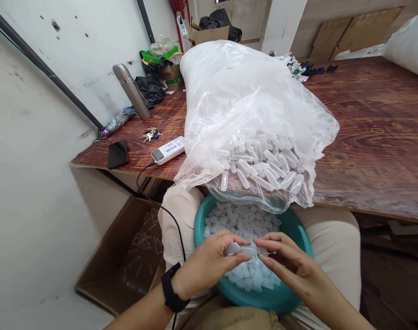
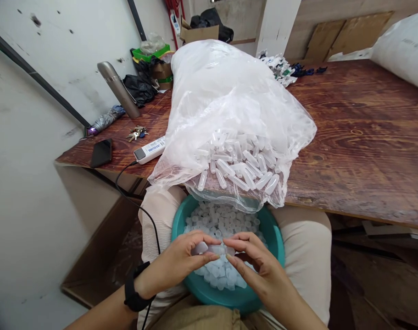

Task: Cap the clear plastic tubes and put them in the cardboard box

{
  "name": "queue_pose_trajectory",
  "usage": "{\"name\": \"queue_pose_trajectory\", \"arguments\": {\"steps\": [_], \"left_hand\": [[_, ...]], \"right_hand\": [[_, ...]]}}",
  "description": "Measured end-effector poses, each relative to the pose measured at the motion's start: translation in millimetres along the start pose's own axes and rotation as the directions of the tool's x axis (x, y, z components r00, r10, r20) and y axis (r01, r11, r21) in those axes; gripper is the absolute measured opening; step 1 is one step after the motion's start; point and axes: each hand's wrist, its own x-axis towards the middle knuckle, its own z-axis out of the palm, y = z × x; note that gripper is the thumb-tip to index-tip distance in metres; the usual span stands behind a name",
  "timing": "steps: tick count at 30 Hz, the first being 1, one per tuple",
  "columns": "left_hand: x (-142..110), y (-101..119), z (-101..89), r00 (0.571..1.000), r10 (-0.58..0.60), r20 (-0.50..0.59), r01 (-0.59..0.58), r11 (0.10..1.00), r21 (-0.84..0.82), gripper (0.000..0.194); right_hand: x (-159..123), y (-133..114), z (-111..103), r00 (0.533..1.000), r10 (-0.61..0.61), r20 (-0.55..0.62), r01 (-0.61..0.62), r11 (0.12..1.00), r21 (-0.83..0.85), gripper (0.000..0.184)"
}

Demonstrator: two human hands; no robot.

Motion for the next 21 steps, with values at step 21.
{"name": "queue_pose_trajectory", "arguments": {"steps": [21], "left_hand": [[-9, 4, 10.1, 0.987, -0.145, 0.074, 0.154, 0.979, -0.135, 0.036]], "right_hand": [[-16, 7, -10, 0.981, -0.19, 0.031, 0.19, 0.93, -0.314, 0.022]]}}
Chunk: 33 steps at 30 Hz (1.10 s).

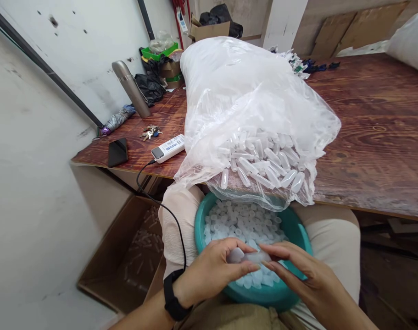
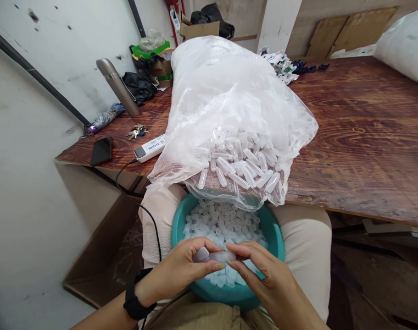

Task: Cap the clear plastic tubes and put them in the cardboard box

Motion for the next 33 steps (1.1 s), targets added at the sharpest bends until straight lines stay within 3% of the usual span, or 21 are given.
{"name": "queue_pose_trajectory", "arguments": {"steps": [4, 8, 12, 15, 18, 22, 25, 28, 30, 33], "left_hand": [[-1, -3, 4.3, 0.979, 0.195, -0.06, -0.184, 0.97, 0.161, 0.026], [1, -12, 7.9, 0.908, 0.418, -0.034, -0.387, 0.866, 0.317, 0.023], [3, -13, 6.4, 0.937, 0.348, -0.029, -0.323, 0.896, 0.306, 0.022], [3, -8, 5.0, 0.957, 0.289, -0.007, -0.275, 0.917, 0.288, 0.023], [5, -3, 3.5, 0.974, 0.225, -0.004, -0.216, 0.938, 0.272, 0.022], [9, -3, 2.7, 0.984, 0.18, 0.0, -0.171, 0.937, 0.305, 0.021], [12, -9, 4.0, 0.98, 0.197, 0.032, -0.194, 0.907, 0.374, 0.021], [17, -14, 3.6, 0.974, 0.189, 0.123, -0.225, 0.848, 0.48, 0.024], [23, -15, 1.0, 0.975, 0.165, 0.151, -0.222, 0.792, 0.568, 0.023], [38, -13, -6.7, 0.983, 0.158, 0.097, -0.183, 0.738, 0.649, 0.017]], "right_hand": [[-4, 3, 6, 1.0, 0.006, 0.006, -0.006, 0.997, -0.083, 0.021], [-1, -4, 9, 0.999, 0.009, 0.047, -0.003, 0.991, -0.13, 0.04], [2, -11, 1, 0.983, 0.053, 0.177, -0.027, 0.988, -0.149, 0.023], [3, -11, -5, 0.956, 0.092, 0.278, -0.049, 0.986, -0.158, 0.037], [2, -12, -5, 0.966, 0.078, 0.245, -0.043, 0.988, -0.146, 0.021], [-1, -14, 4, 0.982, -0.007, 0.19, 0.021, 0.997, -0.075, 0.024], [-1, -10, 14, 0.985, 0.038, 0.168, -0.034, 0.999, -0.029, 0.024], [5, 2, 18, 0.962, 0.147, 0.229, -0.148, 0.989, -0.009, 0.029], [15, 14, 18, 0.944, 0.203, 0.26, -0.176, 0.977, -0.124, 0.034], [32, 33, 20, 0.952, 0.198, 0.235, -0.095, 0.917, -0.388, 0.031]]}}
